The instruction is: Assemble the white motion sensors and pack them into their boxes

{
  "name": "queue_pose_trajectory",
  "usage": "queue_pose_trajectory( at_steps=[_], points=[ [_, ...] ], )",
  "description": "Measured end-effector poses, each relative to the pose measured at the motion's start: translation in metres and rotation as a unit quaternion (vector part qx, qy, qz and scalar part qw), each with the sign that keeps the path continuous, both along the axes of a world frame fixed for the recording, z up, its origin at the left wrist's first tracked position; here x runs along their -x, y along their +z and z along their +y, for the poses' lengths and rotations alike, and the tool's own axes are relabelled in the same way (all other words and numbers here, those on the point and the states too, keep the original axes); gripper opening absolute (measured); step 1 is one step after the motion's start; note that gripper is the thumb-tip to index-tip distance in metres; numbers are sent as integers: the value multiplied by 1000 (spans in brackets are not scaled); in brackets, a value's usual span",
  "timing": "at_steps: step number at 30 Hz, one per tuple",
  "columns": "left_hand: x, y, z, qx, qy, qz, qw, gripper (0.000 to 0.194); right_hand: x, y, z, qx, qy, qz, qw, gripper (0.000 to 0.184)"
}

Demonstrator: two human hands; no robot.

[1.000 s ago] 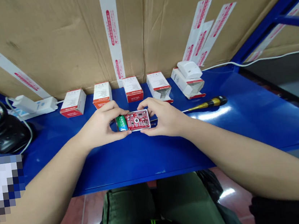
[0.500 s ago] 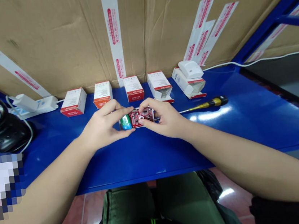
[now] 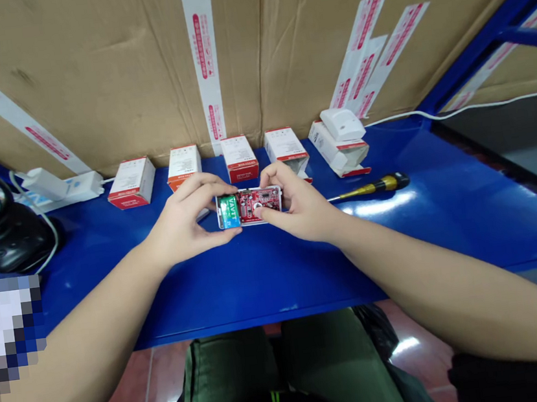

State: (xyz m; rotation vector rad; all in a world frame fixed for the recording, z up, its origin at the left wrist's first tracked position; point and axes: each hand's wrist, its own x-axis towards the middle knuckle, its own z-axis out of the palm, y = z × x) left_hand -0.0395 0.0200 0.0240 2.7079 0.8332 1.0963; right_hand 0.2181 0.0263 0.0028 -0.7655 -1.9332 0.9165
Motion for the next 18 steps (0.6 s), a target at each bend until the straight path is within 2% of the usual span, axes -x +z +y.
queue_pose_trajectory(
  at_steps=[6,14,18],
  points=[
    [-2,-5,2,125,-16,-50,991,39,-3,0,3,23,6,-10,1000,33],
    [-6,-8,3,197,-16,-70,978,36,-4,1,3,7,8,-28,1000,31],
    [-8,-9,3,268,-39,-99,958,37,-4,0,4,7,11,-26,1000,30]
  ],
)
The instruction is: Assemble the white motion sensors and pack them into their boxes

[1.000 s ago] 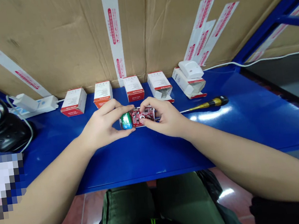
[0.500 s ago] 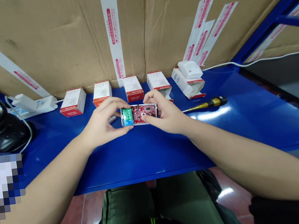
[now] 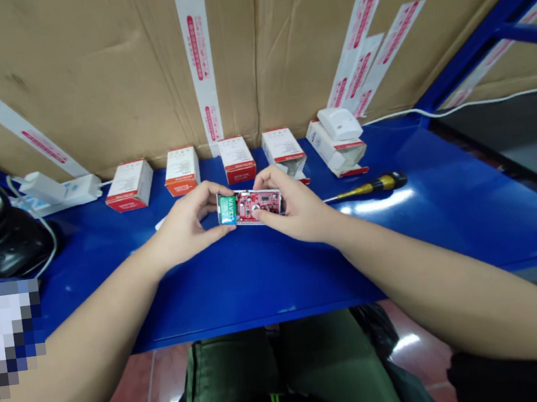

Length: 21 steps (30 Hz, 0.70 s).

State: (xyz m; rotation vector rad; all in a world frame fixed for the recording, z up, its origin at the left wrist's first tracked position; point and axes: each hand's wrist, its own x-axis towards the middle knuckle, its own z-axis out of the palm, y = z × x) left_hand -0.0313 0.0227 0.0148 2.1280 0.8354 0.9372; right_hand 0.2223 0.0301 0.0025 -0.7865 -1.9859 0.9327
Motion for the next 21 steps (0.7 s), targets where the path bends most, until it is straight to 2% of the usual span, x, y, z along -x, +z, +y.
queue_pose_trajectory(
  at_steps=[7,15,21],
  points=[
    [1,1,1,47,-24,-36,998,41,-1,0,-1,27,4,-1,1000,32],
    [3,4,1,136,-52,-58,988,48,-1,3,-3,38,29,6,999,31],
    [5,3,5,164,-67,-85,980,33,-1,2,-3,23,30,7,999,32]
  ],
)
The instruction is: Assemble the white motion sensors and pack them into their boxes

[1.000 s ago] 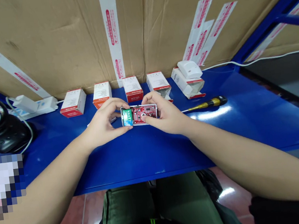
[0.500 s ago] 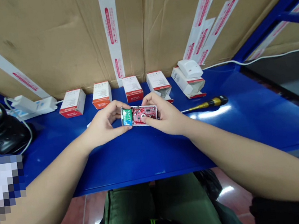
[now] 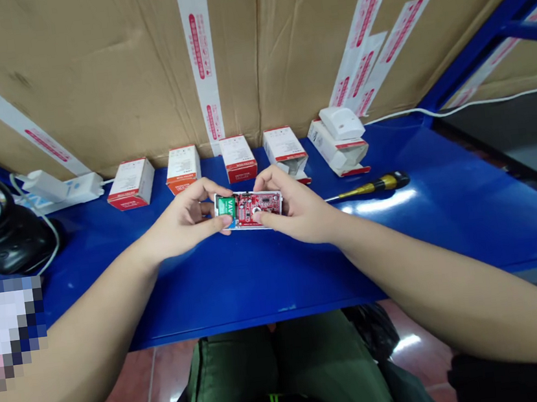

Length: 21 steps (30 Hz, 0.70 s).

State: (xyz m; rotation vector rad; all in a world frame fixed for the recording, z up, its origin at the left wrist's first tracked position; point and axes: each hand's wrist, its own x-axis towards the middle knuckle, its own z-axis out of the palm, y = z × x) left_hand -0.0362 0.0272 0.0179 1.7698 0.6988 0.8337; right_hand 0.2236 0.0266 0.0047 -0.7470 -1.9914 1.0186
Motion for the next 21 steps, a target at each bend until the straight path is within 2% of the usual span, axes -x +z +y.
queue_pose_trajectory(
  at_steps=[4,7,9,13,16,21],
  points=[
    [0,-1,0,-17,9,13,1000,32,1,-2,1,-19,-2,-11,1000,34],
    [0,-1,1,-18,23,23,999,33,1,-4,3,-81,-20,-44,995,50],
    [0,0,1,8,29,26,999,36,-1,-6,4,-122,-35,-79,989,53],
    [-2,3,-1,89,47,20,995,40,-5,-5,5,-174,-45,-129,975,46],
    [-3,4,-2,93,73,13,993,37,-7,-3,4,-213,-50,-149,964,48],
    [-4,5,-3,67,70,35,995,31,-6,-1,1,-202,-28,-181,962,51]
  ],
)
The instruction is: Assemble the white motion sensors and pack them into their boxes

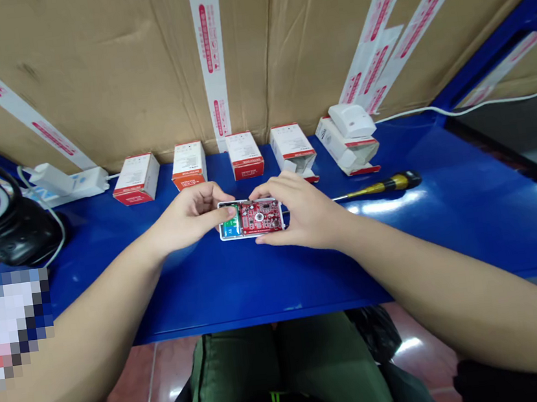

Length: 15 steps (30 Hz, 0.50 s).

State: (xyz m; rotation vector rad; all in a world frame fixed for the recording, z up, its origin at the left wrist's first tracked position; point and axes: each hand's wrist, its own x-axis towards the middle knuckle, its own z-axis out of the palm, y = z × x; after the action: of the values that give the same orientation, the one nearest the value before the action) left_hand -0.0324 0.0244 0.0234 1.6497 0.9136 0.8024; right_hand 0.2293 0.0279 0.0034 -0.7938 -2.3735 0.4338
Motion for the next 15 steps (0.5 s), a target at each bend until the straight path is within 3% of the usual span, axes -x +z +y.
queue_pose_trajectory(
  at_steps=[4,6,8,10,15],
  points=[
    [3,4,2,-61,-19,70,995,29,-2,4,-3,38,33,-15,999,55],
    [9,6,6,-133,21,114,984,29,-2,6,-5,59,66,-33,995,55],
    [18,10,11,-214,90,172,957,28,0,7,-6,73,104,-69,990,54],
    [29,13,16,-263,119,259,922,26,2,5,-7,75,121,-108,984,52],
    [49,23,19,-217,45,459,860,49,8,0,-8,70,105,-134,983,52]
  ],
)
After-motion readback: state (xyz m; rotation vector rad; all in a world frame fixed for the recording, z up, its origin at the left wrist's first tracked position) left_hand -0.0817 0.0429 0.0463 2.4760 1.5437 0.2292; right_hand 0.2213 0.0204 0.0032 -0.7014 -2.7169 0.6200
